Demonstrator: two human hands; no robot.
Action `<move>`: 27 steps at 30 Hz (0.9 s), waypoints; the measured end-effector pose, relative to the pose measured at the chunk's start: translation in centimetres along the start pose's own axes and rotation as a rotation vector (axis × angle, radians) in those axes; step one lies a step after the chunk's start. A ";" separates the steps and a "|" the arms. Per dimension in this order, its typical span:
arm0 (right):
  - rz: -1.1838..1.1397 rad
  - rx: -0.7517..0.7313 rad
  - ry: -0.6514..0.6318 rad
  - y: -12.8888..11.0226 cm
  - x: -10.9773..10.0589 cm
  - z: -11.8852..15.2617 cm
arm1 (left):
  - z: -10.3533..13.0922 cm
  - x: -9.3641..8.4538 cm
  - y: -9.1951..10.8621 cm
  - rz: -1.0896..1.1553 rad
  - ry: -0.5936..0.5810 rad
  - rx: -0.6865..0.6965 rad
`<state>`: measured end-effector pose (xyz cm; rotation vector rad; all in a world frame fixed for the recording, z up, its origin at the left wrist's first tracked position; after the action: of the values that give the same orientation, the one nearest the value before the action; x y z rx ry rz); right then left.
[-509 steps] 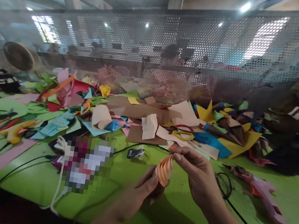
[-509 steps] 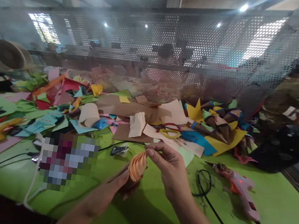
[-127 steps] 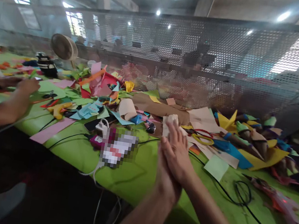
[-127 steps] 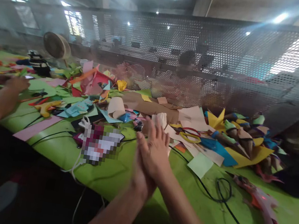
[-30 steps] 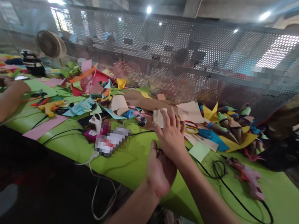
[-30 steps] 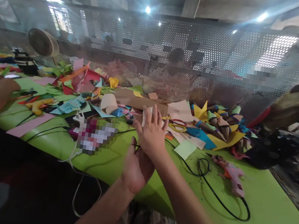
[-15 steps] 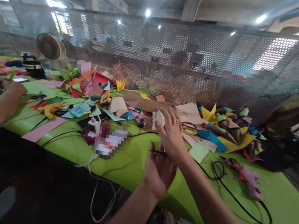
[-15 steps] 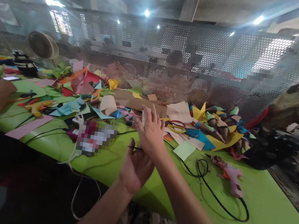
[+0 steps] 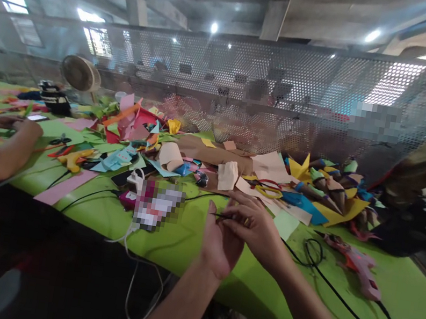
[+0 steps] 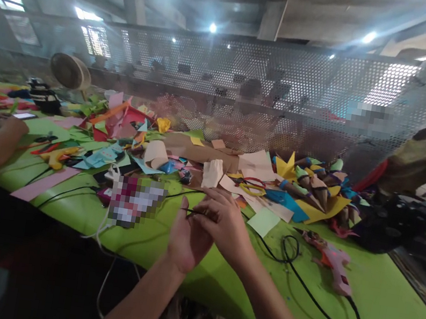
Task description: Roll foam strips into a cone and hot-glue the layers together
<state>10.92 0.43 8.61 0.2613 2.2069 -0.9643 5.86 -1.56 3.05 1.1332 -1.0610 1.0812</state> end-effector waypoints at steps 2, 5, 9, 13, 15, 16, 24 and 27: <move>-0.137 0.059 0.039 0.3 -0.3 -0.1 | -0.1 0.0 0.2 -0.045 -0.008 0.017; -0.420 0.199 0.122 1.9 -1.7 0.0 | -0.4 -0.9 1.8 -0.243 0.013 0.097; -0.669 0.351 0.276 5.3 -3.6 0.8 | -0.7 -1.9 5.6 -0.952 0.046 0.320; -0.661 0.439 0.350 8.4 -3.3 2.0 | -2.1 -2.3 6.5 -1.827 0.105 0.316; -0.641 0.452 0.366 9.4 -2.9 2.4 | -3.0 -2.3 5.9 -2.193 0.130 0.298; -0.635 0.455 0.371 9.7 -2.7 2.6 | -3.4 -2.3 5.6 -2.335 0.137 0.294; -0.605 0.490 0.350 10.4 -2.1 3.8 | -4.6 -2.7 3.9 -2.587 0.099 0.345; -0.597 0.494 0.323 10.1 -1.6 4.0 | -4.4 -2.9 4.3 -2.428 0.125 0.322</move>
<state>18.51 4.83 2.11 -0.0364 2.3484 -1.9152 1.48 2.96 0.28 1.4845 0.8943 -0.7194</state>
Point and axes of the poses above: each hand's wrist, its own z-axis away from the middle knuckle, its own x-axis out of the palm, y = z × x, the point moved 7 cm from there along -z, towards the middle knuckle
